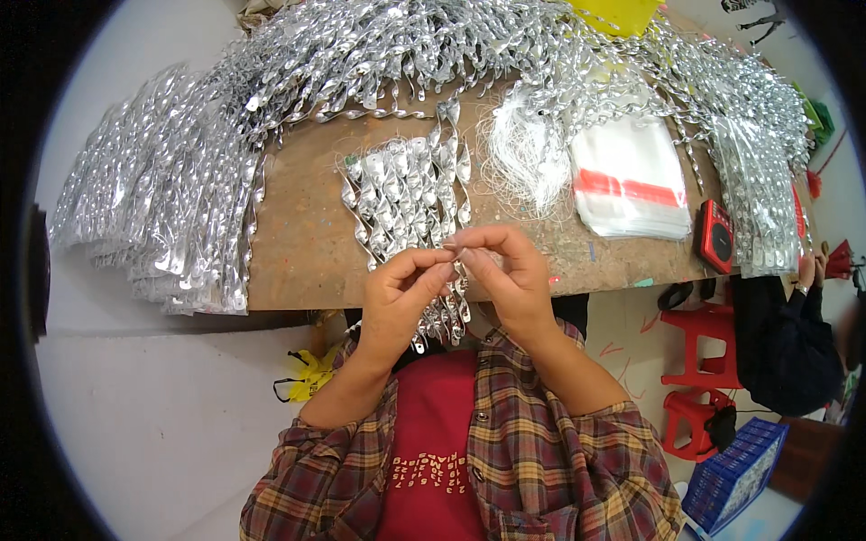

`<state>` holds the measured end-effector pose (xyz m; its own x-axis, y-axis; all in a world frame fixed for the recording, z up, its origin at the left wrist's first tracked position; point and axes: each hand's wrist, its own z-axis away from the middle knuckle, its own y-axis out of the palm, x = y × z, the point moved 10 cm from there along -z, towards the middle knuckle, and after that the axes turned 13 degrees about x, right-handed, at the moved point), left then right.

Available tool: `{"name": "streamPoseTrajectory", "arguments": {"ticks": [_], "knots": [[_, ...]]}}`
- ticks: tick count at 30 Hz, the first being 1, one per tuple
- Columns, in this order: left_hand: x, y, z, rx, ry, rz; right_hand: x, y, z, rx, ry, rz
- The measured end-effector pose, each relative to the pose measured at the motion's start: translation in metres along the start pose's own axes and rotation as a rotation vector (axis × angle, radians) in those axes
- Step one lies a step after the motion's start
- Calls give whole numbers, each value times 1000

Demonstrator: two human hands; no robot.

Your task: Organizing silver tinsel decorations and placing them into individual plastic bags for packaging.

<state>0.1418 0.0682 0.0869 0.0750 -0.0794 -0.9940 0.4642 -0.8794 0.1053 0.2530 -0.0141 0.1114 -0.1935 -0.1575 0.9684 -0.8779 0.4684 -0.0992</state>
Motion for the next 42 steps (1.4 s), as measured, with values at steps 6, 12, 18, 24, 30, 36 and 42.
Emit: {"name": "streamPoseTrajectory", "arguments": {"ticks": [6,12,18,24,30,36,42], "knots": [[-6,-6,1,-69,21,165,-18,29,-4,227,112,-577],[-3,-6,2,-48,5,184,-22,30,-4,219,143,-599],[1,-5,1,-40,0,235,-28,26,-2,204,148,-574],[7,-2,1,13,-101,121,-27,17,-4,218,200,-502],[-2,-1,0,-31,-37,-92,22,13,-15,271,-112,276],[-27,-2,0,-77,60,-372,30,15,-13,244,-182,407],[-8,-4,-2,-32,-76,-38,35,14,-10,156,-257,364]]}}
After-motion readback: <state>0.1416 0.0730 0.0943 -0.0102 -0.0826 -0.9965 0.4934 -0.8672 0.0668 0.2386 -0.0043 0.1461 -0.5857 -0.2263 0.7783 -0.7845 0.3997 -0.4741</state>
